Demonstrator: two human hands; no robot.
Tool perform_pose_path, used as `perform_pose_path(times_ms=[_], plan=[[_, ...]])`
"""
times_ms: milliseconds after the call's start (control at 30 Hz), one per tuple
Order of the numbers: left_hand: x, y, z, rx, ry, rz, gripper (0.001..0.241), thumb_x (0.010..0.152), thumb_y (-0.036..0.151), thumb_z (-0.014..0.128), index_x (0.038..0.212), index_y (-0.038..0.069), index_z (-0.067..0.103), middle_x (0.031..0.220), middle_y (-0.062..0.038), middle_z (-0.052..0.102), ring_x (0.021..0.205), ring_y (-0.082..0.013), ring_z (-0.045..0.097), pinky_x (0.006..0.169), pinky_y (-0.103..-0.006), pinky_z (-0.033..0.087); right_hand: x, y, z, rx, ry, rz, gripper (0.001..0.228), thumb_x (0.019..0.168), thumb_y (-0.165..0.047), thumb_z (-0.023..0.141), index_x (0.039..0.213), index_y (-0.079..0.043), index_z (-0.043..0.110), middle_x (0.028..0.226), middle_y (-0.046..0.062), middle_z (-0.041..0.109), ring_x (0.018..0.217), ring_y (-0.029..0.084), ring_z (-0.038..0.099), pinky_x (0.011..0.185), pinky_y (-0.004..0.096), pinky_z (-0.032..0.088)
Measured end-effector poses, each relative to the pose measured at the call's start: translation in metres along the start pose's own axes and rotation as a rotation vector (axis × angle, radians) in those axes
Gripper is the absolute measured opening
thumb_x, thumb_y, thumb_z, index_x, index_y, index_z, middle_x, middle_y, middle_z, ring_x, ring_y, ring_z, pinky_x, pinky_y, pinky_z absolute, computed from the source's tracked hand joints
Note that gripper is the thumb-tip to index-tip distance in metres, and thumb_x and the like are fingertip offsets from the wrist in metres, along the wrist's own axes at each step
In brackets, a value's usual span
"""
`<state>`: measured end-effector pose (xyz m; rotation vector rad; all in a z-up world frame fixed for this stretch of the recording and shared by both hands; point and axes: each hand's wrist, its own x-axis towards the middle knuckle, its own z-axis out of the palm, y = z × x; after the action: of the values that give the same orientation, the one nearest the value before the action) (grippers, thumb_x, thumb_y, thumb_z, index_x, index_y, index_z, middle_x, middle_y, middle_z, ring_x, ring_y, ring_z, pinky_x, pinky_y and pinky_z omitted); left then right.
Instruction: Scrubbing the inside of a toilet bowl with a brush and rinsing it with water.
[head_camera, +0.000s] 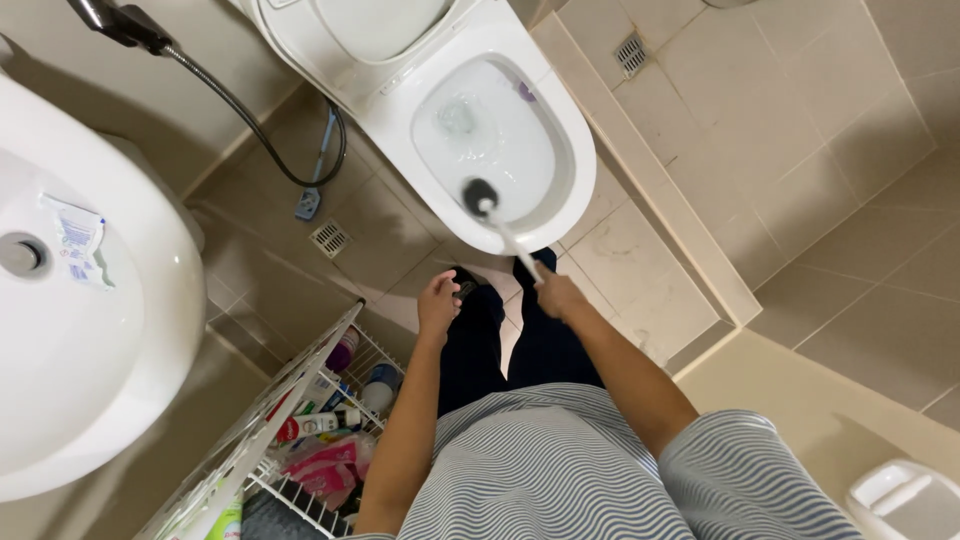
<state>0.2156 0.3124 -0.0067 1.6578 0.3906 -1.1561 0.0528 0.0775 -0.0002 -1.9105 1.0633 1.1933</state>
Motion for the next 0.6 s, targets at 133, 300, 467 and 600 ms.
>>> perform_pose_path(times_ms=[133, 300, 467, 600], plan=[[-0.005, -0.001, -0.002, -0.019, 0.004, -0.022, 0.030, 0.101, 0.018, 0.055, 0.126, 0.008, 0.068, 0.093, -0.002, 0.067, 0.061, -0.0086, 0.057, 0.050, -0.0249, 0.046, 0.033, 0.052, -0.009, -0.023, 0.046, -0.134, 0.064, 0.103, -0.031, 0.051, 0.162, -0.033, 0.027, 0.137, 0.016, 0.062, 0.117, 0.038, 0.064, 0.103, 0.047, 0.049], [-0.007, -0.006, -0.008, -0.015, -0.007, 0.039, 0.029, 0.099, 0.017, 0.057, 0.125, 0.009, 0.069, 0.092, -0.001, 0.067, 0.059, -0.0073, 0.056, 0.050, -0.0237, 0.046, -0.028, 0.013, -0.096, -0.044, 0.146, 0.231, 0.059, 0.106, -0.028, 0.049, 0.163, -0.033, 0.031, 0.143, 0.018, 0.061, 0.126, 0.039, 0.064, 0.097, 0.054, 0.056], [-0.019, 0.002, -0.009, 0.020, -0.003, 0.023, 0.029, 0.099, 0.016, 0.057, 0.124, 0.010, 0.069, 0.092, -0.001, 0.067, 0.059, -0.0071, 0.056, 0.050, -0.0233, 0.045, -0.017, 0.004, -0.002, -0.063, 0.069, 0.070, 0.071, 0.100, -0.025, 0.056, 0.165, -0.027, 0.028, 0.131, 0.023, 0.068, 0.119, 0.040, 0.067, 0.097, 0.053, 0.055], [-0.034, 0.009, -0.007, 0.048, -0.010, 0.039, 0.029, 0.100, 0.017, 0.057, 0.125, 0.009, 0.069, 0.092, -0.002, 0.067, 0.059, -0.0075, 0.056, 0.050, -0.0238, 0.045, -0.014, 0.033, -0.023, -0.110, -0.012, 0.013, 0.079, 0.090, -0.021, 0.065, 0.159, -0.036, 0.030, 0.137, 0.016, 0.061, 0.123, 0.037, 0.061, 0.100, 0.051, 0.052]])
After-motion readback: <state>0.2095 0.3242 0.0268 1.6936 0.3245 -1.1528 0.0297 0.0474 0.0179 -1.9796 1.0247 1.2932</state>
